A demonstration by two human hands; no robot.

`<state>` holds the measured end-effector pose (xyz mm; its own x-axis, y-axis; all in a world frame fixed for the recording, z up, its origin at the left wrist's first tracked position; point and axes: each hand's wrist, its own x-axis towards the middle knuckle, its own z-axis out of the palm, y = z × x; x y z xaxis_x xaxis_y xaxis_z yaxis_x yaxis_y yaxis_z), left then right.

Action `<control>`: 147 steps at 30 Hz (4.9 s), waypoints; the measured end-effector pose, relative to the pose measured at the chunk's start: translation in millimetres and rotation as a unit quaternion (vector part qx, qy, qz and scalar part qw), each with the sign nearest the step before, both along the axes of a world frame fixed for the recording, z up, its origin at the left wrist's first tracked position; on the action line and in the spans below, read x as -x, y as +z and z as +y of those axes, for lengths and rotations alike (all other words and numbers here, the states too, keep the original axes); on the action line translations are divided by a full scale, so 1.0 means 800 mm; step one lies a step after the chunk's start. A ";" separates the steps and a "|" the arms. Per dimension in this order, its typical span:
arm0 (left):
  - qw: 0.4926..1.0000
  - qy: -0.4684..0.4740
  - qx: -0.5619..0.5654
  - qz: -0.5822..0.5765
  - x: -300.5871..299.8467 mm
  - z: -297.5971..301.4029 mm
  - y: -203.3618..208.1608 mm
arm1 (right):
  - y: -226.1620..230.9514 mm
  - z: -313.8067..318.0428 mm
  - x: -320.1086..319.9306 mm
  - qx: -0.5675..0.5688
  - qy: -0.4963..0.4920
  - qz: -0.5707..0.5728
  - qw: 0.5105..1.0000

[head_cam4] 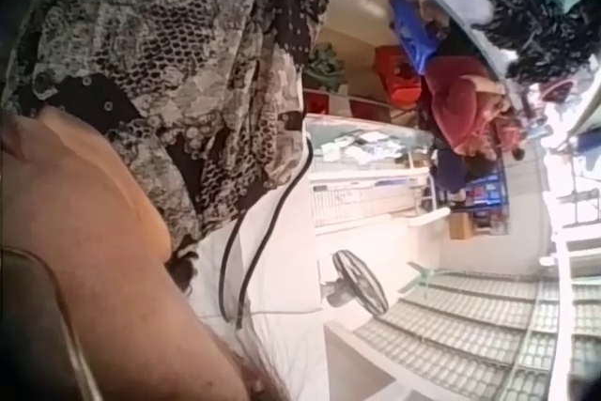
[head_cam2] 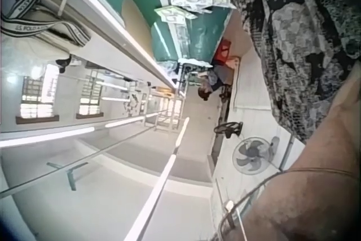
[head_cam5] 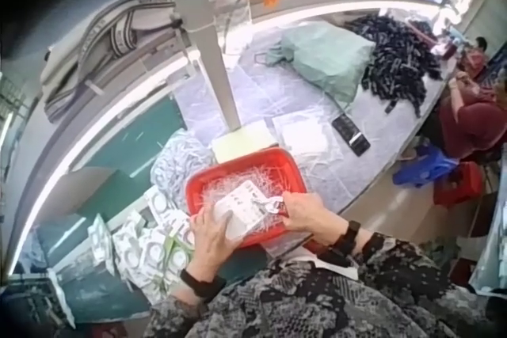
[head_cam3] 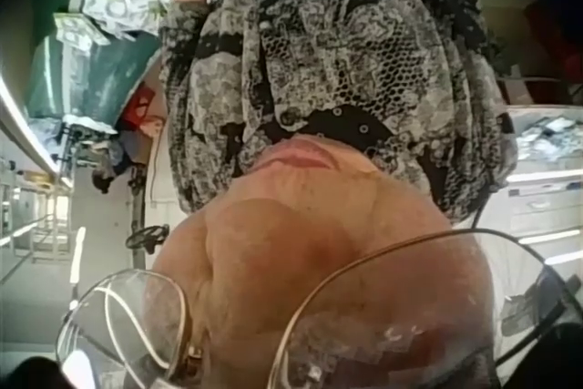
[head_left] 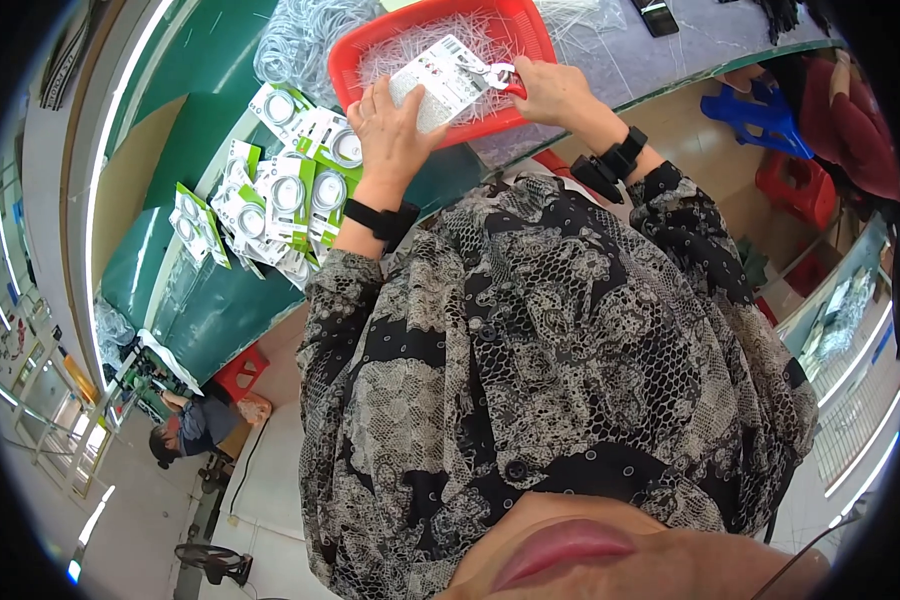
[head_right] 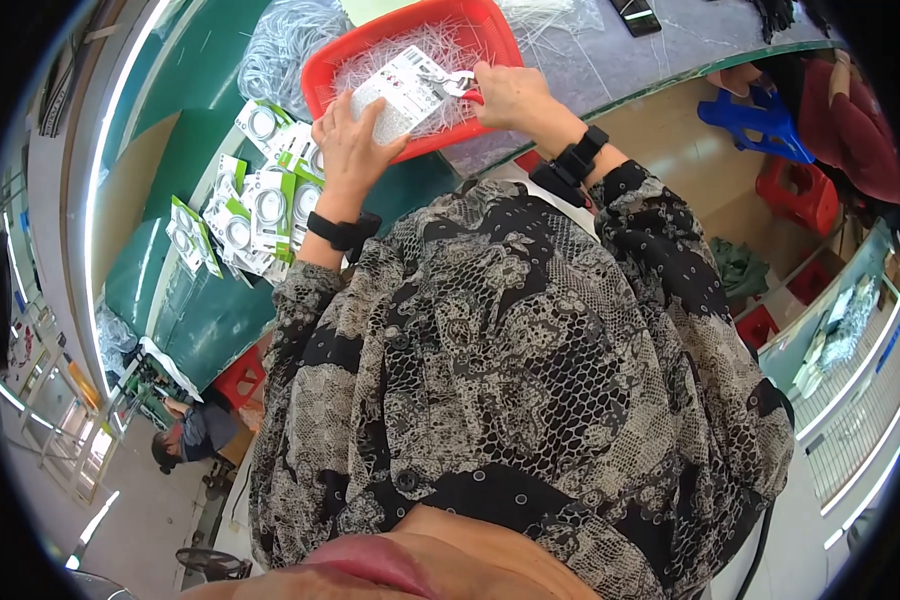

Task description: The person picks up a packaged cable, uses shears to cut the plastic tie from the back of the card, and places it back on the table. This process is repeated for several other packaged cables, one at a time.

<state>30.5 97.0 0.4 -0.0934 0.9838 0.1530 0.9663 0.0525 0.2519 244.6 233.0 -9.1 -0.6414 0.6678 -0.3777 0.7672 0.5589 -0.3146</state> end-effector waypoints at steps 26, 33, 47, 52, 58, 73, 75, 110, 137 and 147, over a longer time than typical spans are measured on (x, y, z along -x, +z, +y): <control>0.999 -0.031 -0.015 -0.027 -0.011 0.000 -0.001 | 0.011 -0.005 -0.003 -0.015 0.047 0.011 0.999; 0.997 0.011 0.001 -0.071 0.000 0.006 -0.021 | 0.005 -0.025 -0.041 -0.126 0.081 0.108 0.983; 1.000 -0.007 -0.014 0.005 -0.018 0.011 -0.006 | 0.016 -0.032 -0.028 0.005 0.052 0.016 0.998; 0.999 0.027 -0.017 -0.010 -0.009 -0.001 -0.013 | 0.018 -0.034 -0.019 0.038 0.023 0.068 0.997; 0.984 0.117 0.000 -0.133 0.034 -0.089 0.036 | -0.023 -0.001 -0.006 0.148 -0.068 0.245 0.956; 0.650 0.706 0.069 -0.273 -0.102 -0.623 -0.101 | -0.095 0.023 0.048 0.669 -0.403 0.260 0.568; 0.658 0.718 0.083 -0.211 -0.098 -0.608 -0.123 | -0.083 0.021 0.059 0.653 -0.389 0.265 0.593; 0.990 0.085 0.010 0.110 0.082 -0.128 0.132 | 0.127 -0.095 0.091 -0.228 0.134 0.176 0.948; 0.996 0.085 0.007 0.022 0.055 -0.087 0.105 | 0.117 -0.038 0.088 -0.226 0.176 0.177 0.942; 0.997 0.069 -0.034 -0.030 0.040 -0.075 0.099 | 0.074 -0.050 0.122 0.004 0.060 0.490 0.869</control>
